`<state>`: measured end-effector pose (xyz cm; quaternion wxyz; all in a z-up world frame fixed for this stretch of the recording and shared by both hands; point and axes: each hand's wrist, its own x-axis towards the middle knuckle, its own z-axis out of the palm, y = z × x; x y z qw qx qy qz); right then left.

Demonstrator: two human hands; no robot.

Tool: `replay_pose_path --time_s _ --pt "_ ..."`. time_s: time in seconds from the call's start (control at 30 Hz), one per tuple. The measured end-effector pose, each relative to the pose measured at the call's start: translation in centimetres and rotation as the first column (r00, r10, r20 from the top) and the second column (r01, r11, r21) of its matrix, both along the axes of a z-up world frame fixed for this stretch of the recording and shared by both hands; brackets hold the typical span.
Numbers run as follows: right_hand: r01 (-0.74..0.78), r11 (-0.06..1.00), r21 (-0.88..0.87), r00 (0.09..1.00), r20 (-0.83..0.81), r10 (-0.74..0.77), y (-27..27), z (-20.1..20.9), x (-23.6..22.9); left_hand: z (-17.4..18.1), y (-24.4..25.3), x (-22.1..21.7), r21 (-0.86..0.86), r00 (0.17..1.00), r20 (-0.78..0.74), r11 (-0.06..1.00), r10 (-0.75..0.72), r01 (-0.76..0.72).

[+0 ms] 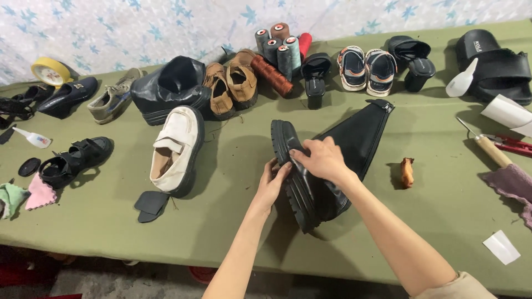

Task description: The person cleans a black leather boot with a cloth, then applies a white liquid from a bottle to the sole and presses the sole to the boot.

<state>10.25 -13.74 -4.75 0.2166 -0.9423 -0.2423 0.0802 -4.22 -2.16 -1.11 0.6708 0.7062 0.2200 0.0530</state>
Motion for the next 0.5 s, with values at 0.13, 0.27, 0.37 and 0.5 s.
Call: replay_pose_path --time_s 0.13,0.27,0.37,0.5 --pt "-0.049 0.952 0.303 0.979 -0.172 0.105 1.4 -3.3 1.4 -1.3 0.8 -0.1 -0.091 0.996 0.086 0.996 0.016 -0.008" --pt "0.133 0.826 0.547 0.896 -0.424 0.136 2.2 -3.5 0.7 -1.2 1.1 -0.9 -0.136 0.993 0.115 0.991 0.004 0.012" --pt "0.213 0.755 0.62 0.839 -0.512 0.183 2.1 -0.4 -1.3 -1.8 1.9 -0.7 -0.161 0.994 0.113 0.986 -0.012 0.03" --pt "0.284 0.691 0.665 0.753 -0.601 0.269 2.1 2.1 -2.7 -2.6 2.8 -0.2 -0.184 0.99 0.126 0.98 -0.058 0.081"
